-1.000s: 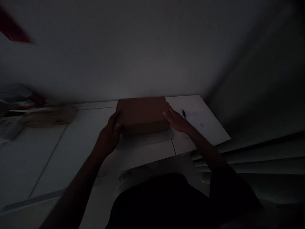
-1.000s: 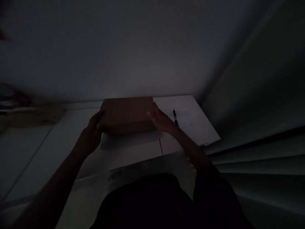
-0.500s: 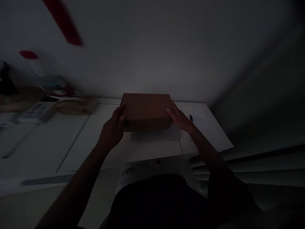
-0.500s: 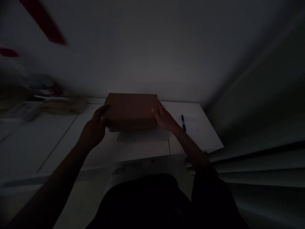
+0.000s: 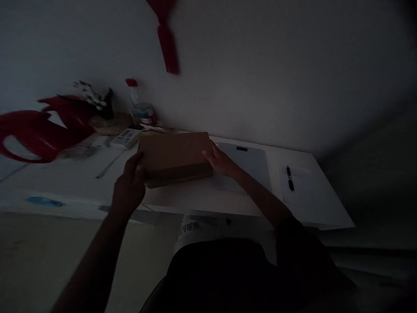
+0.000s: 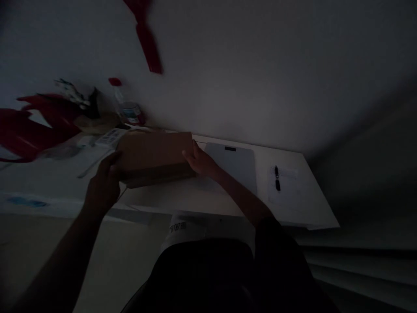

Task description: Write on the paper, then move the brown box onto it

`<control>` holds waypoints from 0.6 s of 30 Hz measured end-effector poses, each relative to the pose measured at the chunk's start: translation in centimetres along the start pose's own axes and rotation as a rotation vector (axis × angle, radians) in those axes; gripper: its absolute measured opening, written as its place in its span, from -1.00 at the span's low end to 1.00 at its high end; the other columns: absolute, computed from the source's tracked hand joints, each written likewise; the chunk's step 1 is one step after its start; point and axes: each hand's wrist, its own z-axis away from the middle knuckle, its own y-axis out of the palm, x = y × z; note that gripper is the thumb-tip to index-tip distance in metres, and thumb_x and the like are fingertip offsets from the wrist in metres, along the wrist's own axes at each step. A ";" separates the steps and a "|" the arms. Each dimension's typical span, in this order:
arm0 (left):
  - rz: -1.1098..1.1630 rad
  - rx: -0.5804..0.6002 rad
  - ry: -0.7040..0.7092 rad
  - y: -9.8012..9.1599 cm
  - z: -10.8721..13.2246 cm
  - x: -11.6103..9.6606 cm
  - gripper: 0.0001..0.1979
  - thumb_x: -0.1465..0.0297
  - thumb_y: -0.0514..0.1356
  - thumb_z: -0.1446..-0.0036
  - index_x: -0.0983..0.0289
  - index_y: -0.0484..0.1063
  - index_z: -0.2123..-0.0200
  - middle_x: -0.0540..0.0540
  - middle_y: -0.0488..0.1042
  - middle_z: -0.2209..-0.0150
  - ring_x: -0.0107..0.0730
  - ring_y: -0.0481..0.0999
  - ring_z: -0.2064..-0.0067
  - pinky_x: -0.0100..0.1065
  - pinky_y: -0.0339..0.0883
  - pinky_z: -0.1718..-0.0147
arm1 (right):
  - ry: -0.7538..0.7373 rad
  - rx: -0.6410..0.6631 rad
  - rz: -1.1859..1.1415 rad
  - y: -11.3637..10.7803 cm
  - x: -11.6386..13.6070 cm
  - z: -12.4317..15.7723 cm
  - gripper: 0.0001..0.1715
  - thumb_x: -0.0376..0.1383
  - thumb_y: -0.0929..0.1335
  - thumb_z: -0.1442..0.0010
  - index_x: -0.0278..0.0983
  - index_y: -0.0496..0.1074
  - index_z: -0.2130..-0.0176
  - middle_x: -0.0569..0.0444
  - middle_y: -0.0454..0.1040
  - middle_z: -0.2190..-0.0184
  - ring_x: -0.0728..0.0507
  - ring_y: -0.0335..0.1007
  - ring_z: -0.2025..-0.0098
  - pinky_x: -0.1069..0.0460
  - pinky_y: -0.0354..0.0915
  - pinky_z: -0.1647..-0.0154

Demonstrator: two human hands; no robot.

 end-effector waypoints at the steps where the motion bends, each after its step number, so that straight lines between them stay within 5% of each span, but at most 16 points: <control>1: -0.006 -0.003 -0.032 -0.1 0.1 0.5 -0.41 0.07 -0.20 -0.43 0.19 0.06 -0.39 0.21 0.32 -0.24 0.04 0.46 -0.05 -0.19 0.33 0.15 | 0.015 0.019 0.002 0.7 0.0 -0.4 0.05 0.25 0.08 -0.33 -0.34 -0.27 -0.47 -0.02 -0.15 -0.42 -0.23 -0.13 -0.42 -0.17 -0.08 -0.44; 11: 0.031 -0.057 -0.110 0.5 0.9 3.1 -0.45 0.11 -0.15 -0.41 0.15 0.13 -0.37 0.18 0.40 -0.15 -0.16 0.48 0.17 -0.27 0.28 0.27 | 0.013 0.038 0.025 3.9 -0.3 -1.6 0.04 0.24 0.07 -0.31 -0.35 -0.21 -0.46 -0.05 -0.07 -0.40 -0.23 -0.08 -0.41 -0.16 -0.04 -0.44; 18: 0.095 -0.126 -0.128 1.2 1.4 3.0 -0.45 0.11 -0.11 -0.39 0.16 0.19 -0.35 0.18 0.41 -0.14 -0.03 0.47 0.03 -0.14 0.31 0.08 | 0.032 0.067 0.022 4.2 -0.5 -1.4 0.04 0.22 0.06 -0.33 -0.39 -0.24 -0.46 -0.07 -0.14 -0.42 -0.23 -0.11 -0.41 -0.16 -0.07 -0.44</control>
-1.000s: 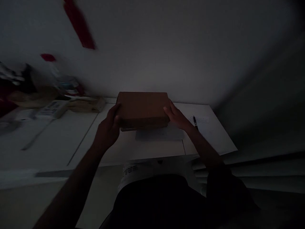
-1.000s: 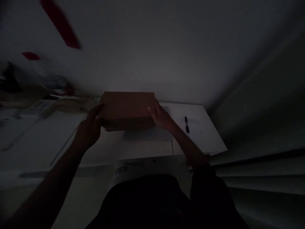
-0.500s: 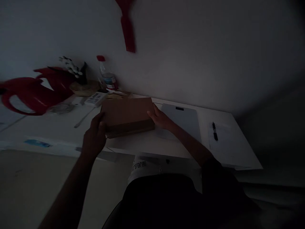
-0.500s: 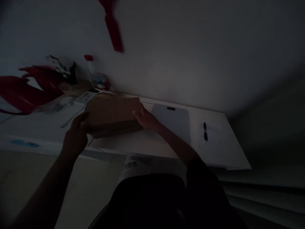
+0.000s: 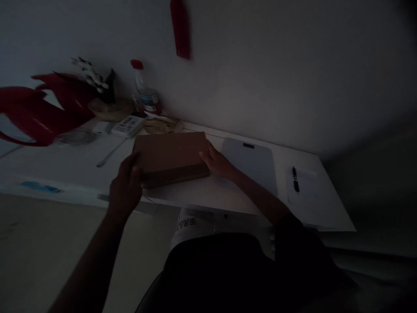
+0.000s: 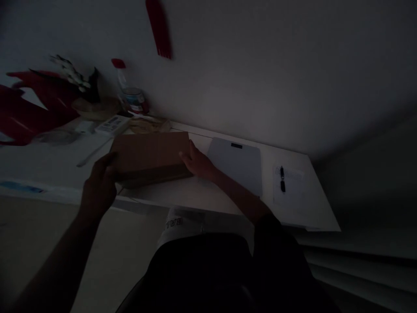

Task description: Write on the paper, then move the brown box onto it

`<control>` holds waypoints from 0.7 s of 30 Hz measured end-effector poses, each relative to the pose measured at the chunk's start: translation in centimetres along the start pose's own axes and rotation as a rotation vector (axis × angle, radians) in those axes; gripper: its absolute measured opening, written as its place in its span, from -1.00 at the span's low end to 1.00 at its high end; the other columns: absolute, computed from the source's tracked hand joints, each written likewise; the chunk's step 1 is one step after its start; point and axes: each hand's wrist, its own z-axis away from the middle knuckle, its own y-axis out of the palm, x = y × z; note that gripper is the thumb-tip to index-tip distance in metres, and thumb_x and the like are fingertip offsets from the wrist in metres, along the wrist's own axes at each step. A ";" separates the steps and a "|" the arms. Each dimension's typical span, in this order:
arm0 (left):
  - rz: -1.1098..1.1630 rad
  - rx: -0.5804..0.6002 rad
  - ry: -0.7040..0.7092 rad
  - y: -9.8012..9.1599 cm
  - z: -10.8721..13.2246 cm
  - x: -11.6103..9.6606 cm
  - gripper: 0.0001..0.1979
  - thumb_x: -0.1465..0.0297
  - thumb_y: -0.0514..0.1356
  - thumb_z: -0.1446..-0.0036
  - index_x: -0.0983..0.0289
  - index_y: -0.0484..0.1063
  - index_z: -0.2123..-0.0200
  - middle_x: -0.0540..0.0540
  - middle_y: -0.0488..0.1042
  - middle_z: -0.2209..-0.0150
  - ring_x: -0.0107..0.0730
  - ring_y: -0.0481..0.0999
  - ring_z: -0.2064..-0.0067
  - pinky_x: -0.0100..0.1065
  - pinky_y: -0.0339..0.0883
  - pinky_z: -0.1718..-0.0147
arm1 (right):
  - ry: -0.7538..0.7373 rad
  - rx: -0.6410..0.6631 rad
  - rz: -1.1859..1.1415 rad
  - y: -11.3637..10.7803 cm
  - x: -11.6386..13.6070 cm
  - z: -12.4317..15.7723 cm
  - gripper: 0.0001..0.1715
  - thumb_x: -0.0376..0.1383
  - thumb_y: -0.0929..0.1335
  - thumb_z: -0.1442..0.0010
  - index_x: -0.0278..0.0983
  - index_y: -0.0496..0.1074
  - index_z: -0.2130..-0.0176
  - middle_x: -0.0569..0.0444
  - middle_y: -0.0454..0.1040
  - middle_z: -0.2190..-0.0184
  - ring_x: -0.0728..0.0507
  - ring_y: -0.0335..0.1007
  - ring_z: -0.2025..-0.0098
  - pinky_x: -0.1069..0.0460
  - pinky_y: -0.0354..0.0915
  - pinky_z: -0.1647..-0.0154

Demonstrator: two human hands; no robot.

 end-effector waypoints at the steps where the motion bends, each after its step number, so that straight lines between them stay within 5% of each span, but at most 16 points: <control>1: 0.009 -0.012 0.011 0.1 -0.1 0.1 -0.45 0.12 -0.10 -0.39 0.16 0.20 -0.34 0.17 0.41 -0.16 0.00 0.46 0.00 -0.11 0.31 0.05 | -0.008 -0.005 -0.009 0.1 -0.2 0.0 0.03 0.23 0.06 -0.32 -0.36 -0.24 -0.46 -0.06 -0.15 -0.42 -0.23 -0.11 -0.41 -0.17 -0.07 -0.44; 8: -0.029 0.026 0.052 0.0 -0.9 1.9 -0.44 0.15 -0.04 -0.37 0.20 0.18 -0.35 0.18 0.32 -0.25 -0.02 0.42 -0.15 -0.04 0.34 -0.07 | 0.012 0.013 -0.084 0.1 -0.1 0.5 0.10 0.29 0.06 -0.31 -0.35 -0.31 -0.47 -0.01 -0.21 -0.43 -0.20 -0.18 -0.43 -0.15 -0.09 -0.45; 10: -0.126 -0.076 0.197 -0.3 -1.0 2.3 -0.39 0.15 -0.02 -0.34 0.35 0.20 -0.34 0.31 0.35 -0.21 0.06 0.42 -0.16 0.03 0.33 -0.09 | 0.020 0.029 -0.089 -0.4 0.2 1.0 0.15 0.30 0.04 -0.31 -0.45 -0.32 -0.46 -0.08 -0.24 -0.43 -0.23 -0.19 -0.43 -0.14 -0.09 -0.45; 13: -0.218 -0.350 0.609 -0.9 -1.0 1.7 -0.38 0.26 0.05 -0.27 0.54 0.25 -0.28 0.46 0.34 -0.18 0.17 0.33 -0.24 0.11 0.20 -0.19 | -0.017 -0.060 -0.029 -1.7 0.2 2.2 0.15 0.29 0.01 -0.32 -0.50 -0.31 -0.45 -0.15 -0.21 -0.42 -0.23 -0.21 -0.44 -0.15 -0.12 -0.45; 16: -0.175 -0.448 0.869 -1.2 -0.5 -1.1 -0.35 0.33 0.10 -0.17 0.39 0.22 -0.32 0.35 0.33 -0.21 0.10 0.28 -0.27 0.09 0.15 -0.22 | -0.144 -0.207 0.048 -3.9 -0.3 4.1 -0.06 0.24 0.01 -0.36 -0.30 -0.09 -0.42 -0.09 -0.04 -0.38 -0.20 -0.09 -0.40 -0.14 -0.04 -0.42; 21: -0.099 -0.307 1.192 0.7 1.0 -9.0 -0.28 0.43 0.16 -0.09 0.25 0.17 -0.35 0.25 0.37 -0.19 0.04 0.33 -0.25 0.07 0.24 -0.20 | -0.223 -0.366 0.146 -9.6 -1.6 8.1 -0.40 0.09 0.08 -0.40 -0.27 0.28 -0.09 -0.14 0.34 -0.03 -0.19 0.30 -0.06 -0.05 0.32 -0.06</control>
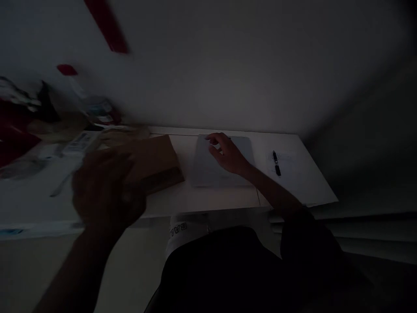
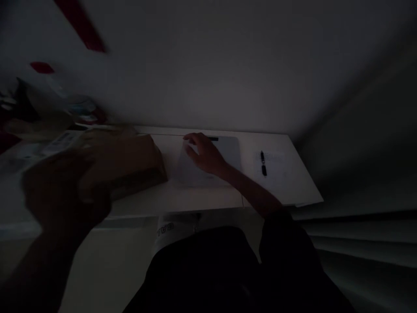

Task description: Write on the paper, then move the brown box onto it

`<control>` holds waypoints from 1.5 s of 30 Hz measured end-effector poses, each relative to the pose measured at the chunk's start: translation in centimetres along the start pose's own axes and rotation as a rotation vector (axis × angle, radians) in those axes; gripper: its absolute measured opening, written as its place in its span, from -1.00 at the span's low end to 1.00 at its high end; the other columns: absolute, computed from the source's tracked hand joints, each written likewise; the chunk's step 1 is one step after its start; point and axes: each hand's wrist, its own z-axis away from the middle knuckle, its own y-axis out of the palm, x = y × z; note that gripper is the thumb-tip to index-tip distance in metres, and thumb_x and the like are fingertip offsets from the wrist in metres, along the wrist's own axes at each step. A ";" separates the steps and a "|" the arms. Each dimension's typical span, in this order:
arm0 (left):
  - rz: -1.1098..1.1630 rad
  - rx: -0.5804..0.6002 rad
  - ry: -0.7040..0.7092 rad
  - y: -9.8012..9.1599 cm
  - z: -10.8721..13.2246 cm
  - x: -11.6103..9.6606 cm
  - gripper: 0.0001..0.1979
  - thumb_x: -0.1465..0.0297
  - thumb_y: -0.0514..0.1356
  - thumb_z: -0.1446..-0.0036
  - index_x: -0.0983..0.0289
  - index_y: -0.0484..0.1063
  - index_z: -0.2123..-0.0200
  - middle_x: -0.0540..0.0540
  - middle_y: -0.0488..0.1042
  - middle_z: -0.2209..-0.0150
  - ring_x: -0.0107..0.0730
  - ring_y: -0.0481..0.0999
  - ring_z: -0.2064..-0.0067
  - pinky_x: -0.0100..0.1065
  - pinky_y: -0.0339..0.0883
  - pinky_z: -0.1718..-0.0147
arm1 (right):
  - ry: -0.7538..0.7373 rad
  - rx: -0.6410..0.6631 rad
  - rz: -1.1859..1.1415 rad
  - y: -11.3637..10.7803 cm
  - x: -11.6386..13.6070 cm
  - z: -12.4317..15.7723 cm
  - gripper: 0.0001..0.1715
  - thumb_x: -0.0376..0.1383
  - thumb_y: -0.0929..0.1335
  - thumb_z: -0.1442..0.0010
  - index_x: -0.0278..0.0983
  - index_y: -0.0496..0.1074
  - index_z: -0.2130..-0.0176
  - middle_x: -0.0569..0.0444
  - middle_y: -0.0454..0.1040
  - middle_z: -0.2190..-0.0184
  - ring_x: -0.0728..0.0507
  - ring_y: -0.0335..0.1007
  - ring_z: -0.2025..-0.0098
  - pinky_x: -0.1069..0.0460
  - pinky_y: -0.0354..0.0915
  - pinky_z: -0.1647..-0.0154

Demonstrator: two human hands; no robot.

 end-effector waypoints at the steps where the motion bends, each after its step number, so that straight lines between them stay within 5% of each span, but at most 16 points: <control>1: 0.026 0.035 0.065 0.8 -1.2 -1.2 -0.28 0.46 0.17 -0.10 0.27 0.15 -0.35 0.26 0.38 -0.18 0.03 0.32 -0.26 0.06 0.23 -0.21 | 0.006 -0.006 0.027 -1.5 -0.6 0.4 -0.46 0.06 0.09 -0.41 -0.27 0.31 -0.01 -0.12 0.37 0.07 -0.17 0.34 0.05 -0.03 0.33 0.03; 3: 0.116 0.158 0.221 2.8 -3.4 -3.8 -0.32 0.50 0.14 -0.13 0.33 0.13 -0.34 0.33 0.36 -0.18 0.06 0.29 -0.29 0.07 0.21 -0.23 | 0.024 -0.007 0.090 -4.6 -1.9 1.4 -0.56 -0.01 0.11 -0.42 -0.27 0.31 0.14 -0.05 0.39 0.21 -0.13 0.33 0.22 0.02 0.30 0.19; 6: 0.226 0.190 0.473 6.1 -5.9 -8.0 -0.45 0.44 0.13 -0.21 0.26 0.21 -0.27 0.27 0.39 -0.17 0.02 0.34 -0.25 0.00 0.28 -0.18 | 0.091 -0.022 0.207 -9.0 -4.3 3.6 -0.70 -0.14 0.18 -0.42 -0.28 0.28 0.25 0.03 0.38 0.33 -0.09 0.29 0.33 0.04 0.20 0.28; 11: 0.369 0.224 0.775 11.6 -7.6 -15.3 -0.56 0.39 0.12 -0.31 0.34 0.30 -0.23 0.30 0.40 -0.15 -0.02 0.38 -0.20 -0.01 0.19 -0.21 | 0.465 0.039 0.522 -14.5 -8.4 8.5 -0.80 -0.25 0.23 -0.45 -0.30 0.30 0.22 0.03 0.44 0.31 -0.10 0.31 0.36 0.05 0.07 0.37; 15: 0.470 0.253 0.902 15.7 -6.9 -20.2 -0.59 0.39 0.06 -0.37 0.37 0.31 -0.23 0.28 0.42 -0.12 -0.05 0.40 -0.16 -0.03 0.19 -0.17 | 0.636 0.085 0.722 -16.2 -11.8 11.8 -0.83 -0.27 0.24 -0.45 -0.31 0.30 0.20 0.00 0.46 0.29 -0.12 0.31 0.36 0.04 -0.01 0.44; 20: 0.480 0.422 0.941 20.5 -5.1 -24.1 -0.56 0.35 -0.02 -0.40 0.38 0.27 -0.26 0.29 0.36 -0.18 0.00 0.35 -0.19 -0.03 0.20 -0.15 | 0.722 0.152 0.763 -15.9 -14.4 13.3 -0.76 -0.15 0.30 -0.44 -0.29 0.28 0.14 0.04 0.47 0.26 -0.14 0.37 0.32 0.03 0.00 0.48; 25: 0.489 0.579 0.856 23.0 -3.8 -26.1 -0.55 0.36 0.00 -0.37 0.40 0.29 -0.25 0.32 0.33 -0.20 0.05 0.33 -0.19 -0.03 0.28 -0.07 | 0.650 0.222 0.794 -15.0 -15.6 12.8 -0.67 -0.09 0.32 -0.42 -0.29 0.26 0.05 0.06 0.48 0.25 -0.12 0.37 0.33 0.03 -0.03 0.51; 30: 0.554 0.618 0.776 23.4 -3.4 -26.4 -0.57 0.40 -0.03 -0.36 0.41 0.34 -0.20 0.29 0.36 -0.16 0.01 0.34 -0.18 -0.07 0.28 -0.08 | 0.585 0.185 0.756 -15.0 -16.6 13.0 -0.78 -0.27 0.33 -0.36 -0.29 0.27 0.03 0.08 0.44 0.32 -0.09 0.29 0.40 0.04 -0.08 0.51; 34: 0.587 0.645 0.751 23.6 -3.1 -26.3 -0.57 0.39 -0.02 -0.35 0.42 0.34 -0.20 0.29 0.36 -0.18 0.00 0.33 -0.20 -0.07 0.23 -0.14 | 0.463 -0.029 0.348 -16.0 -17.9 13.9 -0.84 -0.30 0.26 -0.34 -0.27 0.33 0.07 0.16 0.34 0.45 -0.02 0.22 0.48 0.09 0.00 0.48; 40: 0.602 0.654 0.750 23.4 -3.4 -26.2 -0.57 0.38 0.01 -0.33 0.43 0.35 -0.19 0.31 0.35 -0.20 0.03 0.32 -0.21 -0.06 0.22 -0.15 | 0.490 -0.336 -0.531 -16.9 -19.5 13.7 -0.54 -0.08 0.30 -0.11 -0.31 0.37 0.08 0.05 0.39 0.35 -0.09 0.37 0.35 0.11 0.25 0.45; 45: 0.593 0.682 0.760 23.2 -3.6 -26.0 -0.58 0.36 0.01 -0.34 0.41 0.37 -0.17 0.31 0.33 -0.22 0.03 0.31 -0.23 -0.06 0.21 -0.16 | 0.464 -0.485 -0.465 -16.3 -19.4 13.4 -0.40 -0.08 0.56 0.15 -0.31 0.34 0.22 0.09 0.37 0.41 -0.06 0.35 0.35 0.10 0.28 0.34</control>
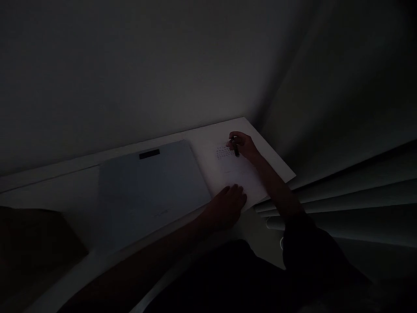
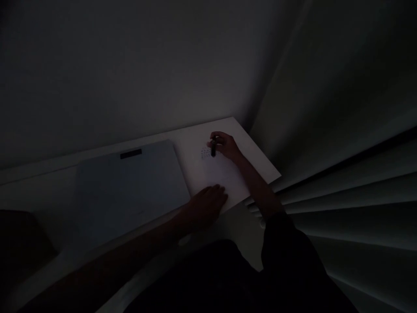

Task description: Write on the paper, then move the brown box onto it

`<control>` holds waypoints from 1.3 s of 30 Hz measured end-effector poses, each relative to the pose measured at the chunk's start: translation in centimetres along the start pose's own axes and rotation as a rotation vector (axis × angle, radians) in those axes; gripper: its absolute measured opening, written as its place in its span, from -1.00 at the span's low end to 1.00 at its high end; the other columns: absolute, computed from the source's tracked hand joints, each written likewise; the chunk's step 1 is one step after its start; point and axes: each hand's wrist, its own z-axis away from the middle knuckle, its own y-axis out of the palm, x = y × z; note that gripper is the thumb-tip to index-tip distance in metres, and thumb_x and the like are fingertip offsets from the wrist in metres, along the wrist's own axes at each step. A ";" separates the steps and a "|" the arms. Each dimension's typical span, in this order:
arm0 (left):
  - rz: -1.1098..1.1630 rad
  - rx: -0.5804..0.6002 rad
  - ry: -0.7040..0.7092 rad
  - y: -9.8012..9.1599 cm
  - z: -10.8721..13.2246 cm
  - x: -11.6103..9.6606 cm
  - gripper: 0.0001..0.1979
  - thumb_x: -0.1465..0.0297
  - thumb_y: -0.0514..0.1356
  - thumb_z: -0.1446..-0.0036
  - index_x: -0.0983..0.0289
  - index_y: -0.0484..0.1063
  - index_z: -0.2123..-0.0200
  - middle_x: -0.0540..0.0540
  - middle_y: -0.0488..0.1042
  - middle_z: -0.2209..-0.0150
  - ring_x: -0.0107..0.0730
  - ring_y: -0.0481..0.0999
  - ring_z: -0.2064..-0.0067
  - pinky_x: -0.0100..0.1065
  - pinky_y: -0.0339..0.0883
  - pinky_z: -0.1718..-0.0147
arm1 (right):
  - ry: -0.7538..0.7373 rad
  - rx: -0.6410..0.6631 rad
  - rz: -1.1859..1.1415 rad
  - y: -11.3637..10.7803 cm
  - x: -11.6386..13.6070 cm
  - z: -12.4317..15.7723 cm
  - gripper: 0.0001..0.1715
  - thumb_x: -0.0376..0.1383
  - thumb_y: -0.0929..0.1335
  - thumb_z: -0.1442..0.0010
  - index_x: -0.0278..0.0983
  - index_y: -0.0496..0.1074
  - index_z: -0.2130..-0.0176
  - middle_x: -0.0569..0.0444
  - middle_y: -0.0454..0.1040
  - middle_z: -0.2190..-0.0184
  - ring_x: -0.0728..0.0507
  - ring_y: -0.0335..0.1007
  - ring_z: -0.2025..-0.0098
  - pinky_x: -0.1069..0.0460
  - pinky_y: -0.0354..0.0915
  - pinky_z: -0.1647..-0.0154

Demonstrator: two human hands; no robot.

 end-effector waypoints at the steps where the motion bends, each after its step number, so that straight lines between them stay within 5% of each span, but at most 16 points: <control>1: -0.004 -0.002 -0.002 0.1 0.0 0.0 -0.58 0.35 0.02 -0.34 0.41 0.37 -0.17 0.31 0.33 -0.22 0.03 0.30 -0.24 -0.06 0.20 -0.16 | -0.021 -0.006 0.058 0.1 -0.1 0.1 -0.41 -0.03 0.56 0.14 -0.31 0.34 0.27 0.10 0.34 0.45 -0.05 0.31 0.39 0.10 0.25 0.37; 5: -0.016 -0.030 0.006 0.8 0.2 0.0 -0.57 0.33 0.04 -0.34 0.42 0.36 -0.18 0.32 0.33 -0.22 0.05 0.31 -0.23 -0.06 0.21 -0.16 | -0.110 0.034 0.277 0.8 -0.6 0.5 -0.43 0.12 0.36 -0.20 -0.34 0.38 0.43 0.04 0.35 0.47 -0.04 0.28 0.40 0.10 0.20 0.40; 7: -0.017 -0.032 0.011 1.1 0.3 0.0 -0.56 0.31 0.03 -0.34 0.42 0.36 -0.19 0.34 0.32 -0.22 0.07 0.32 -0.22 -0.04 0.21 -0.14 | -0.084 0.080 0.255 1.1 -0.7 0.7 -0.42 0.10 0.25 -0.30 -0.35 0.44 0.35 0.09 0.30 0.57 -0.02 0.22 0.50 0.11 0.14 0.49; 10: -0.017 -0.012 0.009 1.0 0.3 0.1 -0.55 0.30 0.02 -0.35 0.42 0.33 -0.20 0.34 0.30 -0.23 0.07 0.30 -0.24 -0.04 0.20 -0.15 | 0.024 0.148 0.191 1.5 -0.9 1.0 -0.51 0.02 0.27 -0.25 -0.36 0.44 0.20 0.13 0.28 0.64 -0.01 0.16 0.61 0.13 0.07 0.60; 14: -0.011 0.055 -0.007 0.5 0.2 0.0 -0.55 0.30 0.02 -0.35 0.40 0.32 -0.21 0.33 0.28 -0.25 0.04 0.29 -0.25 -0.06 0.19 -0.16 | 0.043 0.085 0.265 1.7 -1.9 1.4 -0.56 0.00 0.40 -0.15 -0.32 0.31 0.43 0.09 0.32 0.62 -0.01 0.21 0.59 0.14 0.11 0.60; 20: -0.005 0.083 -0.013 0.1 0.2 -0.1 -0.55 0.32 -0.04 -0.38 0.39 0.29 -0.23 0.31 0.26 -0.27 0.02 0.25 -0.27 -0.06 0.14 -0.18 | 0.041 0.047 0.307 2.1 -3.6 1.6 -0.52 0.02 0.36 -0.20 -0.27 0.19 0.47 0.17 0.22 0.67 0.00 0.14 0.66 0.13 0.07 0.67; 33: -0.004 -0.009 0.002 1.0 0.4 0.0 -0.57 0.34 -0.03 -0.37 0.42 0.30 -0.20 0.34 0.27 -0.25 0.06 0.24 -0.26 -0.04 0.12 -0.20 | 0.007 0.040 0.512 2.6 -2.1 1.8 -0.55 -0.03 0.23 -0.31 -0.27 0.18 0.48 0.16 0.26 0.67 -0.02 0.21 0.61 0.09 0.16 0.51; 39: 0.002 0.054 0.005 0.6 0.4 0.0 -0.53 0.29 0.01 -0.37 0.42 0.27 -0.24 0.35 0.24 -0.27 0.08 0.23 -0.27 -0.03 0.13 -0.19 | -0.011 0.055 0.460 2.4 -2.3 2.0 -0.54 -0.03 0.25 -0.30 -0.28 0.18 0.49 0.16 0.26 0.65 -0.01 0.21 0.59 0.10 0.14 0.52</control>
